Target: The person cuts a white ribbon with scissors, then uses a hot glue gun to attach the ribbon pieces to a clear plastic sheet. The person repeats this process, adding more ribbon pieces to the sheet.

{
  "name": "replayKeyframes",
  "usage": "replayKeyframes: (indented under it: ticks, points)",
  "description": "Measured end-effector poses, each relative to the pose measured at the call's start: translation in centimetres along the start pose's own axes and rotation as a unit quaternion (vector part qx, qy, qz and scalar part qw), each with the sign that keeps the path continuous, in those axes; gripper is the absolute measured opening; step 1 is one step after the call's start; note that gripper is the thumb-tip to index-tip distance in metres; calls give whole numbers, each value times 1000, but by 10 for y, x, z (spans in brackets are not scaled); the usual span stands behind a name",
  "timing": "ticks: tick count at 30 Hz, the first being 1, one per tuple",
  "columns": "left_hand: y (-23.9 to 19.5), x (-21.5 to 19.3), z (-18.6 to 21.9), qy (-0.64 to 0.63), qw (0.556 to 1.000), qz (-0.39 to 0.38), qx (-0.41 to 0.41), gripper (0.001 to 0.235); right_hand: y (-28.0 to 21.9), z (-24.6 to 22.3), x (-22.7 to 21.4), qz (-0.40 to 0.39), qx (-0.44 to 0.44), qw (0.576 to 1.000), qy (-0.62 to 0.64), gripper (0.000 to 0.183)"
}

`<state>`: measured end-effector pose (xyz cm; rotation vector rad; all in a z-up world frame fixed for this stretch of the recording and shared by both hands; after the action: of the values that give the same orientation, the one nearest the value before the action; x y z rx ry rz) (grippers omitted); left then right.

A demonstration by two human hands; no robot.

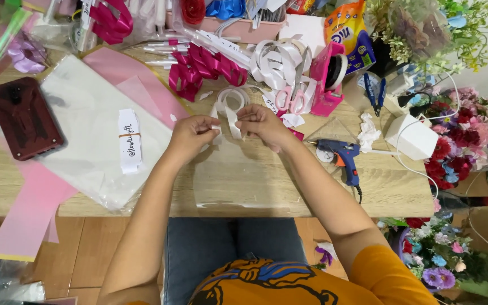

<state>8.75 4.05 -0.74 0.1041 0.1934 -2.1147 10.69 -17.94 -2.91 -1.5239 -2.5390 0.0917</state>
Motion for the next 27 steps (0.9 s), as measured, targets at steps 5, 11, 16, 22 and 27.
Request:
replayKeyframes:
  ticks: [5,11,16,22,27]
  points:
    - [4,-1,-2,12,1000,4,-3,28,3,4,4,13,-1,999,-29,28]
    - [10,3,-12,7,1000,8,-13,30,2,5,6,30,-10,998,-54,21]
    - [8,4,-4,34,999,9,-17,30,-2,0,12,37,-7,996,-77,18]
    - [11,0,1,93,995,3,-33,26,-1,9,9,45,4,994,-104,23]
    - [18,-3,3,125,991,-9,-48,26,3,18,5,44,0,992,-121,27]
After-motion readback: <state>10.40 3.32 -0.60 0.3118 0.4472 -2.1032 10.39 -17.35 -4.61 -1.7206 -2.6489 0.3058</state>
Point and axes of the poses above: each hand's wrist, its own y-axis towards the middle knuckle, its own x-axis out of the palm, z = x × y, the point moved 4 cm from there along y, towards the middle knuckle, and after that the axes turned 15 degrees about -z, right-handed, at the moved point
